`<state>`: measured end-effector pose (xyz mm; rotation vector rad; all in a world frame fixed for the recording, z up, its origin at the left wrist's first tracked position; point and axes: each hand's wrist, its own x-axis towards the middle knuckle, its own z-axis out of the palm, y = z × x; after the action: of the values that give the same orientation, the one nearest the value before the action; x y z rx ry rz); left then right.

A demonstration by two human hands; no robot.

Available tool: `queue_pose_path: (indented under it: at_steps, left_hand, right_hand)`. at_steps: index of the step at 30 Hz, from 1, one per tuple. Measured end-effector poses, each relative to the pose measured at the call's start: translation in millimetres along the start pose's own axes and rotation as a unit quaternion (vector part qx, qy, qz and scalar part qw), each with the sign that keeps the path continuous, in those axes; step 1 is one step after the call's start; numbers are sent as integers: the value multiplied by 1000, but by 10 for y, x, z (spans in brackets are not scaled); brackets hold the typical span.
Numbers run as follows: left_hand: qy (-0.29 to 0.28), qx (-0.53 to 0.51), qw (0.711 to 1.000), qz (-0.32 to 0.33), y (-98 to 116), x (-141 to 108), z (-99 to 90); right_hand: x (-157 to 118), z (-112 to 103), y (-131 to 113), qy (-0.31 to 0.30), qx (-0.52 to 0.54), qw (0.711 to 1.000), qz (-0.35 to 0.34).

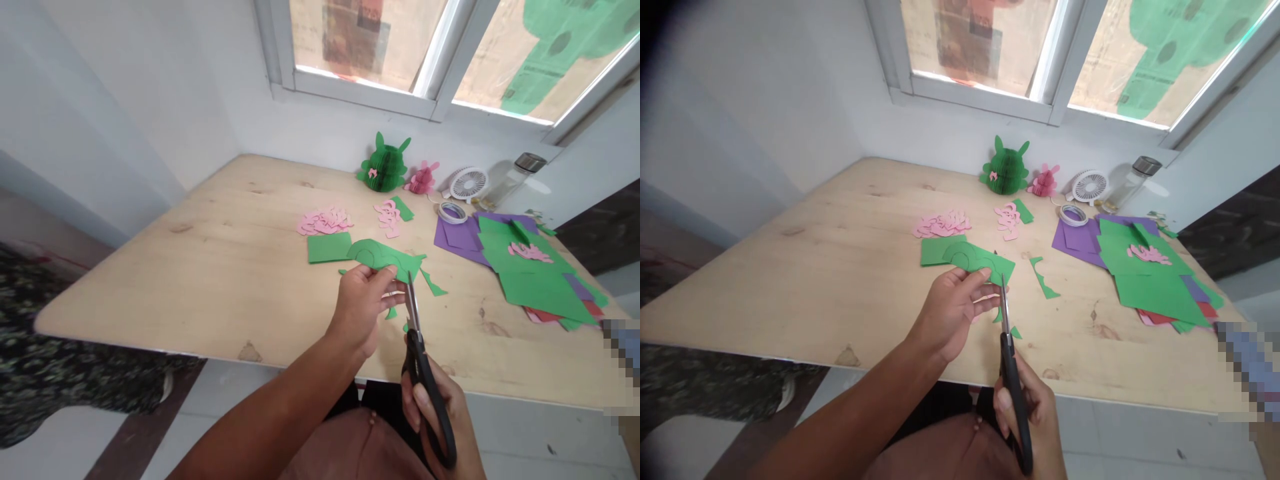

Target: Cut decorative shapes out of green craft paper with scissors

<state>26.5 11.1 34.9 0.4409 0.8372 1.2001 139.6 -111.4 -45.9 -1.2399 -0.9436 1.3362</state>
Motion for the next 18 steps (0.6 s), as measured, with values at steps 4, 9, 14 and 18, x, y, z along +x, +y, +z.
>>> queue_pose_path:
  at_steps: [4,9,14,18]
  left_hand:
    - [6,-4,1000,-2,1,8,-1]
    - [6,-2,1000,-5,5,7,2]
    - [5,2,1000,-8,11,5,5]
    - [5,3,1000,-8,9,16,-2]
  right_hand:
    - [-4,-7,12,0,9,1000,2]
    - [-9,-4,16,-3,12,1000,4]
    - [1,0,13,1,17,1000,6]
    - [-7,1,-12,-6,7,1000,9]
